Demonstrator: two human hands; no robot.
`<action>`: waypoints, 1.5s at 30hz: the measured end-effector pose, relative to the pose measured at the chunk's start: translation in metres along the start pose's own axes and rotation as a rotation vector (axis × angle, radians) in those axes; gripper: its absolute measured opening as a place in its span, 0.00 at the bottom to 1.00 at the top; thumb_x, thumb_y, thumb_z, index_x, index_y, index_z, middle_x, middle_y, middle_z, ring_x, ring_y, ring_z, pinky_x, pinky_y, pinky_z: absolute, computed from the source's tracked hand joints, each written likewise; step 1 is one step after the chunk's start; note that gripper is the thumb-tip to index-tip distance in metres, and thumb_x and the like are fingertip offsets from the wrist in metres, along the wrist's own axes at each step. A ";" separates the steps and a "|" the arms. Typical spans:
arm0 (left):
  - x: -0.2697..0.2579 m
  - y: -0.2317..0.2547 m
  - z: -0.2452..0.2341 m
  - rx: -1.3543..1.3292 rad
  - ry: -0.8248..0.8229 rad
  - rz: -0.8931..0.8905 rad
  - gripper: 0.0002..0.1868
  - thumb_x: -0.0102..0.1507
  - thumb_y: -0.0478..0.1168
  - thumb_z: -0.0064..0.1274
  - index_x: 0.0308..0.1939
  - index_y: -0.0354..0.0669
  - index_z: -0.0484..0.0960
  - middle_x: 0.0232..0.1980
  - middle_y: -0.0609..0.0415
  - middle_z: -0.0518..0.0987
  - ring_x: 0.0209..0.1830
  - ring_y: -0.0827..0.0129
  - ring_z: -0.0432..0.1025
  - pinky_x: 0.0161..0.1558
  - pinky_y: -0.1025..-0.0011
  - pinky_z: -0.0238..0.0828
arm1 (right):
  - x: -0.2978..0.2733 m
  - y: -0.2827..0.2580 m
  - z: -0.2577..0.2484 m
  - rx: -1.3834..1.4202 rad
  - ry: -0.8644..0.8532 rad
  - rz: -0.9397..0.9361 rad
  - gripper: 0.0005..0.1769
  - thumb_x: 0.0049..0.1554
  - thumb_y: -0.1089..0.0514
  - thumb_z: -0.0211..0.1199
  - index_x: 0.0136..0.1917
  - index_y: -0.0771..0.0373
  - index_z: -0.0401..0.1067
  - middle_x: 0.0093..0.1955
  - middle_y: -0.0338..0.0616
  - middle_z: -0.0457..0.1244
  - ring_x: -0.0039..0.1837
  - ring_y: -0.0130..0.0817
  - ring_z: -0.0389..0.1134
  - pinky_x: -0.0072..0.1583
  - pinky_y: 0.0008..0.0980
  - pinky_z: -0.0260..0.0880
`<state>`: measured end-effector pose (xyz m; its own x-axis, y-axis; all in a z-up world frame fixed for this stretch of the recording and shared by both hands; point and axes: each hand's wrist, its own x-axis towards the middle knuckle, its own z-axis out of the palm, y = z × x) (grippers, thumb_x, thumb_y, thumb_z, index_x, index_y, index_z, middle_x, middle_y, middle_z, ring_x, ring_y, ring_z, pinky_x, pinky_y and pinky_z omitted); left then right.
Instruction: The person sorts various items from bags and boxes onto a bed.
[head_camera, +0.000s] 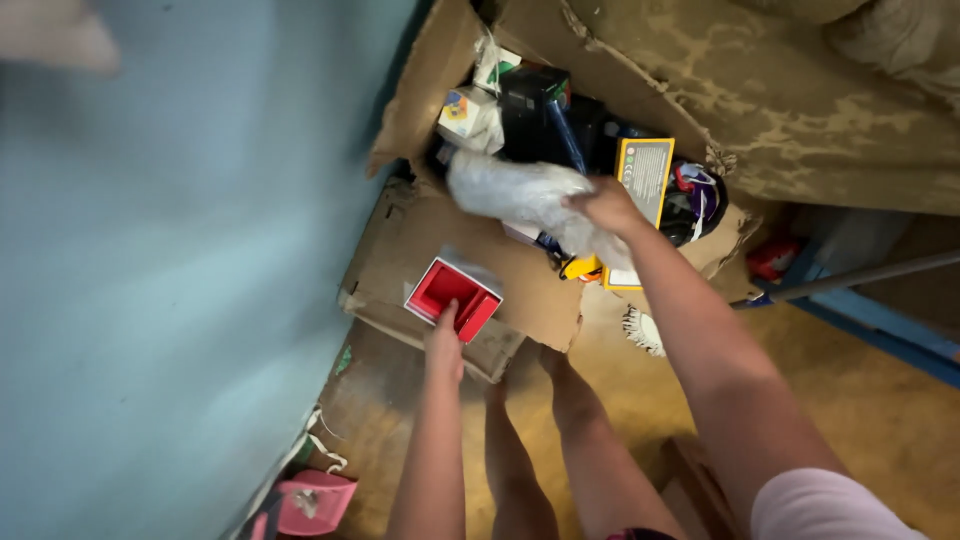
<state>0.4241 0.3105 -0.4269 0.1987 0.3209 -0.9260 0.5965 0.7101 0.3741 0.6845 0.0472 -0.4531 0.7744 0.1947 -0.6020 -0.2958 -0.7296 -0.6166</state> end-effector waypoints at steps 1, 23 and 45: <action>0.000 -0.004 -0.003 -0.011 0.001 -0.001 0.36 0.61 0.49 0.59 0.69 0.36 0.69 0.65 0.48 0.77 0.62 0.62 0.72 0.66 0.61 0.64 | -0.007 0.016 0.000 -0.009 -0.004 -0.006 0.27 0.50 0.50 0.71 0.60 0.65 0.76 0.56 0.51 0.69 0.58 0.45 0.66 0.61 0.42 0.66; -0.005 -0.028 0.013 -0.201 -0.704 0.018 0.33 0.64 0.47 0.58 0.70 0.37 0.68 0.65 0.51 0.75 0.66 0.62 0.70 0.65 0.59 0.67 | -0.100 0.112 0.106 0.683 -0.408 0.331 0.30 0.56 0.48 0.70 0.63 0.72 0.74 0.48 0.45 0.65 0.45 0.34 0.61 0.43 0.34 0.60; 0.023 -0.044 -0.055 -0.165 -0.128 0.157 0.27 0.61 0.36 0.54 0.64 0.36 0.70 0.59 0.49 0.77 0.57 0.60 0.74 0.56 0.60 0.72 | -0.074 0.112 0.032 0.127 0.403 0.128 0.64 0.46 0.49 0.77 0.85 0.63 0.44 0.68 0.65 0.55 0.70 0.57 0.58 0.74 0.46 0.58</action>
<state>0.3594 0.3212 -0.4618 0.3817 0.3607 -0.8510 0.4177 0.7540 0.5070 0.5765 -0.0276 -0.4937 0.8761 -0.1817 -0.4465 -0.4500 -0.6402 -0.6226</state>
